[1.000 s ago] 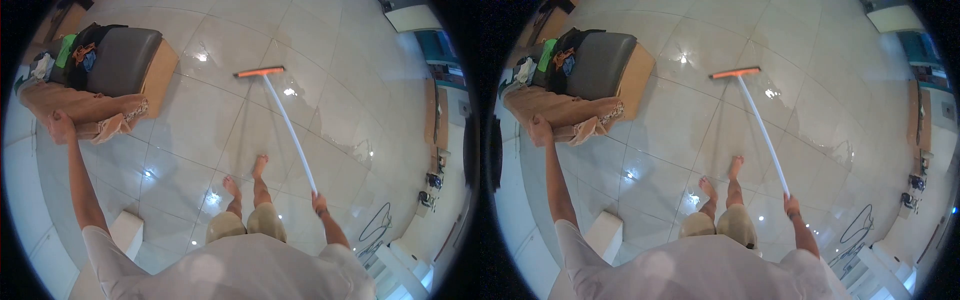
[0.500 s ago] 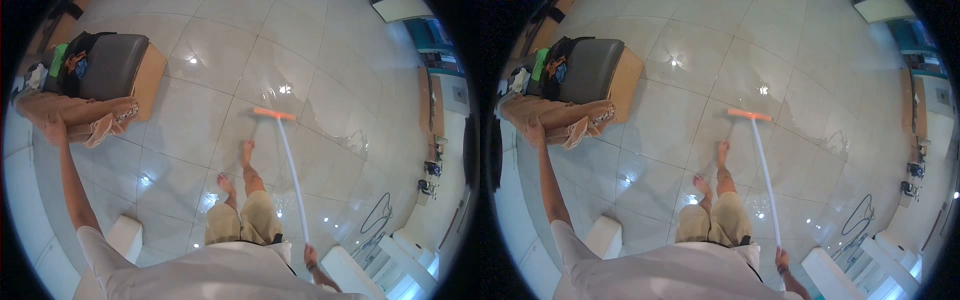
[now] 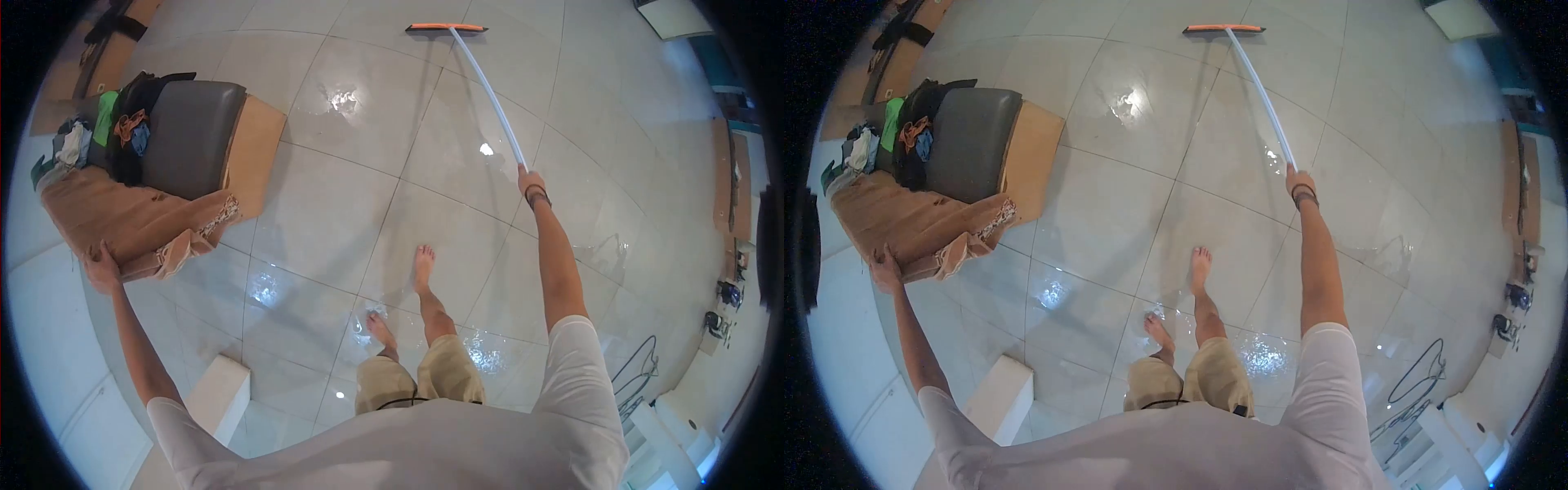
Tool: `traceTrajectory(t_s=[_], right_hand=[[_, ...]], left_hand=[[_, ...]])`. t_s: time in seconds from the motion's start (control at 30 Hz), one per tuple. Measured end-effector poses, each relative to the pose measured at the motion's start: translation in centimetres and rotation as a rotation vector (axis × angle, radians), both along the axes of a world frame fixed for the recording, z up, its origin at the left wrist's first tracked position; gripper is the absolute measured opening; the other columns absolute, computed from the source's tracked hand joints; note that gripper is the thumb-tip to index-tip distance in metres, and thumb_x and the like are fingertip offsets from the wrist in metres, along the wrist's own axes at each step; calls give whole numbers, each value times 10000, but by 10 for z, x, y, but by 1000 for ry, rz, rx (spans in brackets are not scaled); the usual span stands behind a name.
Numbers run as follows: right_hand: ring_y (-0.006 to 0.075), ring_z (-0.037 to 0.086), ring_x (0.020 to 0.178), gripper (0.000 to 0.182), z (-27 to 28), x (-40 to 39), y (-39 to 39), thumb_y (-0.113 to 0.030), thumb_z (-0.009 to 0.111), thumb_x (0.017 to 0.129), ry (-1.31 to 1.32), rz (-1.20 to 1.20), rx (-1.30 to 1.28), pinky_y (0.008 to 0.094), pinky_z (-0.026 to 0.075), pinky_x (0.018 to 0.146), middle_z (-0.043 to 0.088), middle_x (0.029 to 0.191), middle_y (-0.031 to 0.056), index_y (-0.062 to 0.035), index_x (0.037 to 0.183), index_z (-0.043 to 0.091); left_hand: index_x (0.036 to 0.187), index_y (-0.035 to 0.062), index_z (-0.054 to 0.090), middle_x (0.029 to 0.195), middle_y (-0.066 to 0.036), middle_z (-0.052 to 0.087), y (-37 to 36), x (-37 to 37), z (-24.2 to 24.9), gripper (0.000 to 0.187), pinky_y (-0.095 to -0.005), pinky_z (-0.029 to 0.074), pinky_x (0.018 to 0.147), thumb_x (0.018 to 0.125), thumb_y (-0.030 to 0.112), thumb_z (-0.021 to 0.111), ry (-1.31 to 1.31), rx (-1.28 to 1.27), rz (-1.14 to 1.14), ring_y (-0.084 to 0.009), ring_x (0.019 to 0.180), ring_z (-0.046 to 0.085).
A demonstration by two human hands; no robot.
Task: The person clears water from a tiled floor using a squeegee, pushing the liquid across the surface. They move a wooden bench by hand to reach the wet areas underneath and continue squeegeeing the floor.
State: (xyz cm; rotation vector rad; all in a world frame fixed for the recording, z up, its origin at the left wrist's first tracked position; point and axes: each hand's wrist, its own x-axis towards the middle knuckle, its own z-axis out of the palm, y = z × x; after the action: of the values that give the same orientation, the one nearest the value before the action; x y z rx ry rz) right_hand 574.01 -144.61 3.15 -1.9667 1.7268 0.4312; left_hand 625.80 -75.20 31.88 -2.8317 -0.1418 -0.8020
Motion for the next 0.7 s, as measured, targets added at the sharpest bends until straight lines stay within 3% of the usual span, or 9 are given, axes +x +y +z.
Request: traceTrajectory(t_s=[0.1, 0.17, 0.27, 0.43, 0.57, 0.63, 0.7], right_hand=[[401, 522, 870, 642, -20, -94, 28, -526, 305, 802, -13, 86, -27, 442, 410, 747, 544, 861, 283, 57, 872, 566], [412, 532, 815, 613, 4, -170, 83, -505, 322, 808, 36, 77, -4, 451, 411, 720, 542, 828, 290, 58, 841, 562], [402, 539, 791, 564, 66, -277, 175, -499, 342, 813, 110, 17, 116, 446, 421, 690, 554, 798, 264, 25, 890, 536], [401, 530, 800, 513, 168, -417, 336, -470, 344, 823, 302, -62, 206, 441, 421, 693, 560, 815, 239, -7, 935, 537], [398, 532, 766, 472, 225, -515, 465, -438, 378, 823, 372, -156, 251, 436, 420, 664, 558, 767, 232, -1, 897, 540], [389, 537, 779, 505, 268, -520, 511, -447, 350, 826, 403, -283, 360, 425, 417, 662, 556, 769, 248, 14, 904, 542], [361, 542, 713, 521, 288, -584, 587, -462, 399, 810, 349, -320, 233, 390, 417, 617, 554, 695, 222, 39, 794, 540]], left_hand=[[1070, 160, 540, 1129, -74, 491, -1, 2, 2, 500, -369, 399, 808, 702, 499, 529, -49, 12, -67, -262, 996, 485], [1074, 161, 539, 1144, -73, 483, -4, 0, 3, 503, -368, 397, 817, 701, 498, 531, 20, -48, -13, -261, 1009, 479], [1084, 160, 532, 1160, -76, 473, 5, 6, -3, 523, -368, 394, 824, 698, 512, 523, -62, 34, -95, -261, 1020, 473], [1120, 158, 501, 1170, -107, 460, 5, 11, 0, 571, -384, 382, 843, 694, 538, 509, 21, 4, -105, -283, 1039, 456], [1145, 158, 477, 1166, -129, 459, 19, 21, -7, 607, -399, 369, 861, 687, 556, 508, 32, 15, -215, -319, 1050, 440], [1124, 140, 495, 1140, -130, 481, 46, 53, -24, 574, -397, 359, 872, 707, 534, 500, -22, 144, -299, -323, 1065, 425], [1097, 121, 518, 1108, -141, 504, 36, 45, -18, 520, -404, 343, 886, 736, 494, 488, 132, 146, -298, -310, 1089, 408]])
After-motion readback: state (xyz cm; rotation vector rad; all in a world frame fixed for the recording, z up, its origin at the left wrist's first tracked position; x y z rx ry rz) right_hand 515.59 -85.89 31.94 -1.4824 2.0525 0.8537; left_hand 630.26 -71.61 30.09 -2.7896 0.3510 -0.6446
